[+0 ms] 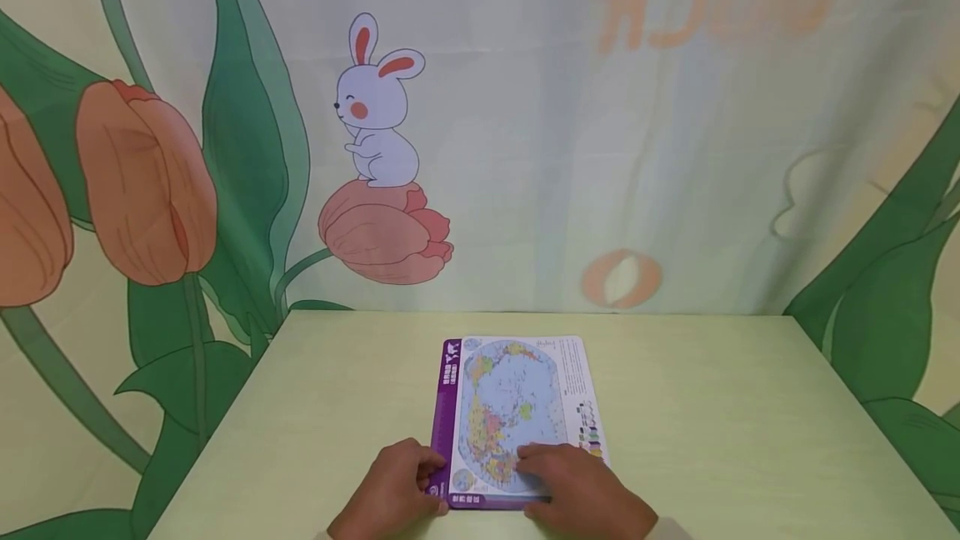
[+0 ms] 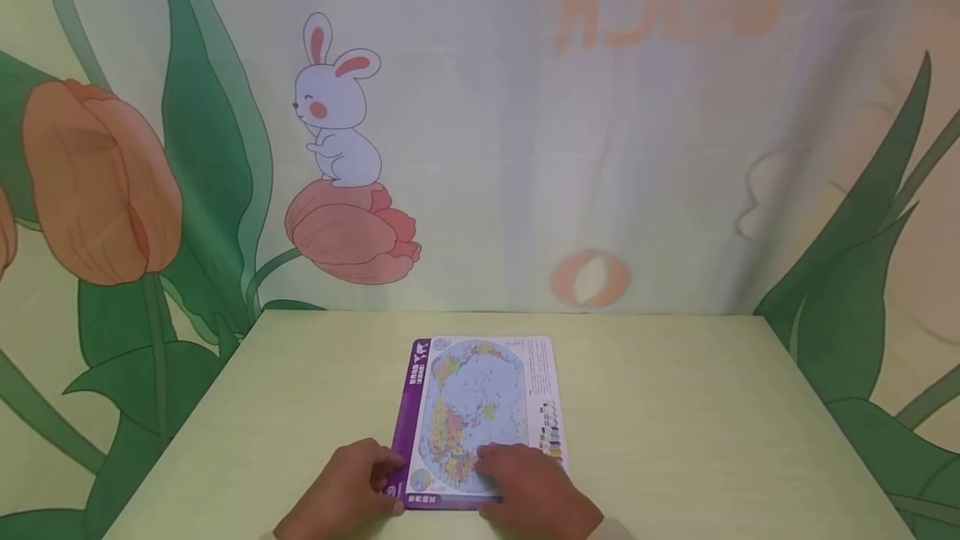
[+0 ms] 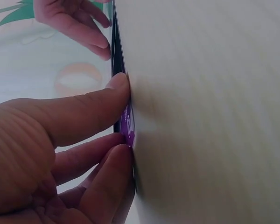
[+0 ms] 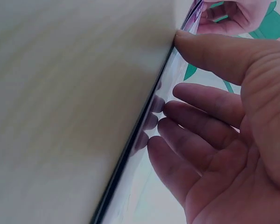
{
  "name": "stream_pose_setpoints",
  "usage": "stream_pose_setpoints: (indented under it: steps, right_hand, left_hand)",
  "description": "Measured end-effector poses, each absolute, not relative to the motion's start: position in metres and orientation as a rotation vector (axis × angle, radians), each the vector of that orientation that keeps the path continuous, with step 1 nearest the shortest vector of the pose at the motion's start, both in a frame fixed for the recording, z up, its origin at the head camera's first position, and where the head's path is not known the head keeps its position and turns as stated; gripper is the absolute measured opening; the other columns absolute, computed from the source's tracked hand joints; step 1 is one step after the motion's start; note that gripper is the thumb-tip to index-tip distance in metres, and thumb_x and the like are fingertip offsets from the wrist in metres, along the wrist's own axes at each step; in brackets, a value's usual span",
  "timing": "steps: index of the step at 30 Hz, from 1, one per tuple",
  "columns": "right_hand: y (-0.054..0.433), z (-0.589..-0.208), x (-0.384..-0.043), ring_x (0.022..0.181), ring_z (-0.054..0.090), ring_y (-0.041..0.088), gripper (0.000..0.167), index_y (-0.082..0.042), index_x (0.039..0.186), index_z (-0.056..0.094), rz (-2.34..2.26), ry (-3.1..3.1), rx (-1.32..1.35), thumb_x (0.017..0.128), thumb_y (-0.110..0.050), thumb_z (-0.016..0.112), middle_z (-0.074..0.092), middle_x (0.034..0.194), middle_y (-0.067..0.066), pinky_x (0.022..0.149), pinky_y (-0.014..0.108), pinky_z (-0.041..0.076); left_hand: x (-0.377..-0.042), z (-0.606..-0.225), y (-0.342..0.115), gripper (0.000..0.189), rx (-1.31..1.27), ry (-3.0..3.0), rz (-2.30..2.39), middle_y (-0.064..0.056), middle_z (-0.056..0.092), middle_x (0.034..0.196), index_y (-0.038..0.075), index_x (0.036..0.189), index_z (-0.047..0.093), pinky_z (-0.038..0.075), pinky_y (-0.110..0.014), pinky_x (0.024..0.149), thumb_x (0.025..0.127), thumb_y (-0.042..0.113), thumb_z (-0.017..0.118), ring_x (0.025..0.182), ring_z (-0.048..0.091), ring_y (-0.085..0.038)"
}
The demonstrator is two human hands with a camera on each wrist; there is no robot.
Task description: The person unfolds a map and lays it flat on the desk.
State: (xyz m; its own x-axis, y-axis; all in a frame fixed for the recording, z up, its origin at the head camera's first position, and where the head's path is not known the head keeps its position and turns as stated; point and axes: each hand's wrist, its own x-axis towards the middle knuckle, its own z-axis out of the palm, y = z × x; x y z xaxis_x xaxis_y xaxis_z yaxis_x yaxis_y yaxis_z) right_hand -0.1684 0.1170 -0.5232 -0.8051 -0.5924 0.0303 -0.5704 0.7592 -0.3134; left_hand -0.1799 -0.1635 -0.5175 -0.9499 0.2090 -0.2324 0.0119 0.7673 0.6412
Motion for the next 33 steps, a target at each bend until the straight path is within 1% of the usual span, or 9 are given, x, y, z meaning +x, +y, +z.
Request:
stream_pose_setpoints:
  steps: [3,9,16,20,22,24,28,33]
  right_hand:
    - [0.110,-0.523,-0.168,0.115,0.071,0.020,0.041,-0.020,0.122,0.077,-0.479,2.884,-0.942,0.087,-0.040,0.082,0.072,0.134,-0.002,0.097,0.039,0.058]
    - [0.091,-0.518,-0.166,0.124,0.069,0.025,0.048,-0.019,0.129,0.076,-0.478,2.865,-0.857,0.088,-0.045,0.080,0.070,0.140,0.001,0.104,0.043,0.056]
    - [0.078,-0.515,-0.165,0.125,0.069,0.026,0.051,-0.018,0.131,0.074,-0.444,2.886,-0.923,0.091,-0.049,0.078,0.067,0.145,0.001,0.103,0.042,0.056]
    - [0.074,-0.516,-0.167,0.129,0.067,0.025,0.052,-0.020,0.135,0.072,-0.417,2.866,-0.927,0.092,-0.050,0.077,0.065,0.148,-0.002,0.106,0.042,0.055]
    - [0.073,-0.516,-0.167,0.128,0.067,0.024,0.050,-0.020,0.133,0.072,-0.404,2.858,-0.929,0.093,-0.050,0.077,0.065,0.148,-0.002,0.106,0.042,0.055]
    - [0.073,-0.516,-0.167,0.126,0.068,0.024,0.044,-0.021,0.128,0.074,-0.396,2.855,-0.942,0.094,-0.049,0.077,0.066,0.146,-0.002,0.104,0.041,0.056]
    - [0.074,-0.516,-0.166,0.119,0.071,0.022,0.028,-0.023,0.113,0.076,-0.407,2.851,-1.000,0.095,-0.046,0.076,0.069,0.141,-0.003,0.100,0.038,0.057]
    - [0.076,-0.515,-0.164,0.115,0.072,0.019,0.023,-0.023,0.111,0.076,-0.425,2.855,-1.087,0.098,-0.042,0.073,0.072,0.134,-0.004,0.099,0.036,0.057]
  left_hand:
    - [-0.180,-0.517,-0.163,0.047,0.170,2.671,0.973,0.000,0.059,0.092,0.002,0.118,0.078,0.051,-0.032,0.080,0.076,0.014,0.096,0.089,0.055,-0.018]
    - [-0.180,-0.519,-0.166,0.045,0.197,2.674,0.983,0.000,0.059,0.091,0.002,0.116,0.078,0.050,-0.033,0.079,0.076,0.013,0.096,0.087,0.055,-0.018]
    - [-0.181,-0.519,-0.168,0.043,0.249,2.682,0.976,0.000,0.059,0.091,0.002,0.115,0.078,0.050,-0.031,0.077,0.077,0.014,0.095,0.085,0.054,-0.017]
    - [-0.180,-0.519,-0.169,0.042,0.292,2.696,1.012,0.000,0.058,0.091,0.000,0.113,0.078,0.047,-0.027,0.073,0.077,0.011,0.095,0.083,0.053,-0.016]
    - [-0.179,-0.519,-0.169,0.041,0.325,2.709,1.030,-0.001,0.058,0.090,0.000,0.112,0.078,0.045,-0.025,0.071,0.076,0.010,0.095,0.082,0.052,-0.015]
    - [-0.179,-0.519,-0.169,0.041,0.343,2.713,1.036,-0.001,0.058,0.089,0.000,0.111,0.078,0.044,-0.024,0.071,0.075,0.010,0.095,0.082,0.051,-0.015]
    - [-0.180,-0.519,-0.169,0.042,0.349,2.711,1.039,-0.001,0.057,0.089,0.000,0.112,0.078,0.044,-0.025,0.070,0.075,0.010,0.095,0.082,0.051,-0.015]
    - [-0.181,-0.518,-0.169,0.043,0.318,2.705,1.012,-0.001,0.058,0.090,0.001,0.113,0.078,0.044,-0.026,0.071,0.075,0.010,0.095,0.083,0.052,-0.016]
